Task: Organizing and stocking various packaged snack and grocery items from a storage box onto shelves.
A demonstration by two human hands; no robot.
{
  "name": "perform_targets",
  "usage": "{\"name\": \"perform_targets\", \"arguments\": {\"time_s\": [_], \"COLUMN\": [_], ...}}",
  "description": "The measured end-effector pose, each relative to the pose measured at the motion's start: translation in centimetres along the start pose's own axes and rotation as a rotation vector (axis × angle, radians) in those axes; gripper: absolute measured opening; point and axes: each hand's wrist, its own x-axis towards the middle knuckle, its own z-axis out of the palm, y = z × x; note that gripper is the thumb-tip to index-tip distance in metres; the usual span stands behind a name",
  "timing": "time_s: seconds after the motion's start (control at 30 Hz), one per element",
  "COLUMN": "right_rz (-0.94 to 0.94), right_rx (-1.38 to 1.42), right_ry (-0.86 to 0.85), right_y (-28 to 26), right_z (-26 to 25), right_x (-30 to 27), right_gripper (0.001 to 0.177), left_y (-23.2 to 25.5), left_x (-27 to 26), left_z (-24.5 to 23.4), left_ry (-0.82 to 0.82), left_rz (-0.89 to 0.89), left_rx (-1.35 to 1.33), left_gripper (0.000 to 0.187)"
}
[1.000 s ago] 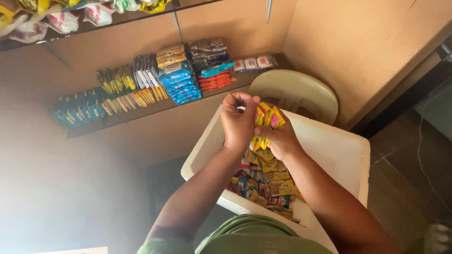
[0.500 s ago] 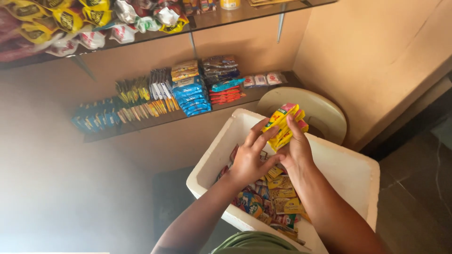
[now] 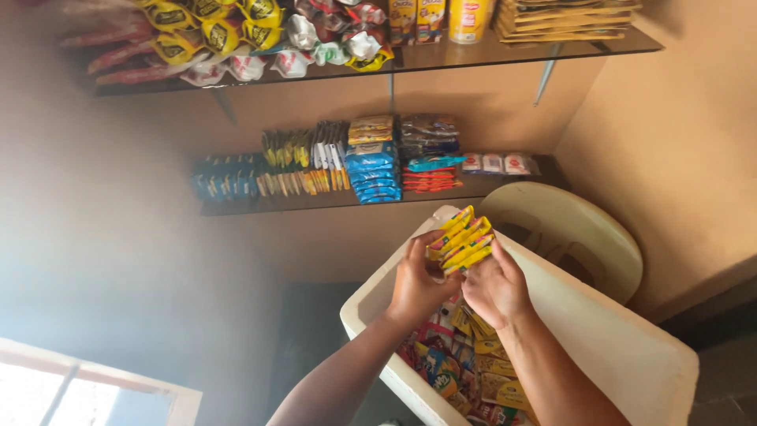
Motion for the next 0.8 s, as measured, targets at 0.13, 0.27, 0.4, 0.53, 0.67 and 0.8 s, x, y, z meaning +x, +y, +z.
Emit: {"name": "perform_targets", "arguments": {"time_s": [0.13, 0.27, 0.4, 0.53, 0.67, 0.8], "right_rz": [-0.007, 0.046, 0.037, 0.117, -0.079, -0.236], "right_rx": [-0.167, -0.44, -0.721, -0.764, -0.915, -1.011], "right_ry": [-0.056, -0.174, -0.231, -0.283, -0.203, -0.066], "right_y": [0.3, -0.8, -1.8, -3.3, -6.9, -11.5], "right_z": [-2.7, -0.6, 1.1, 1.6, 3.0, 6.5], "right_x": [2.2, 5.4, 8.7, 12.5, 17.4, 20.1], "right_gripper": [0.07, 0.083, 0.102, 0.113, 0.103, 0.105], "left_y": [-2.8, -4.5, -4.1, -3.9, -0.4, 4.1], "left_x": [0.8, 2.8, 4.4, 8.2, 15.3, 23.1], "left_z": [-3.4, -7.0, -9.9, -11.1, -12.7, -14.3], "left_ry": [0.001, -0.098, -0.154, -0.189, -0.258, -0.243], "left_rz": [-0.18, -0.153, -0.183, -0.187, 0.0, 0.553], "left_rx": [-0.233, -0.392, -0.369, -0.278, -0.047, 0.456], "left_gripper": [0.065, 0.063, 0.062, 0.064, 0.067, 0.07]}}
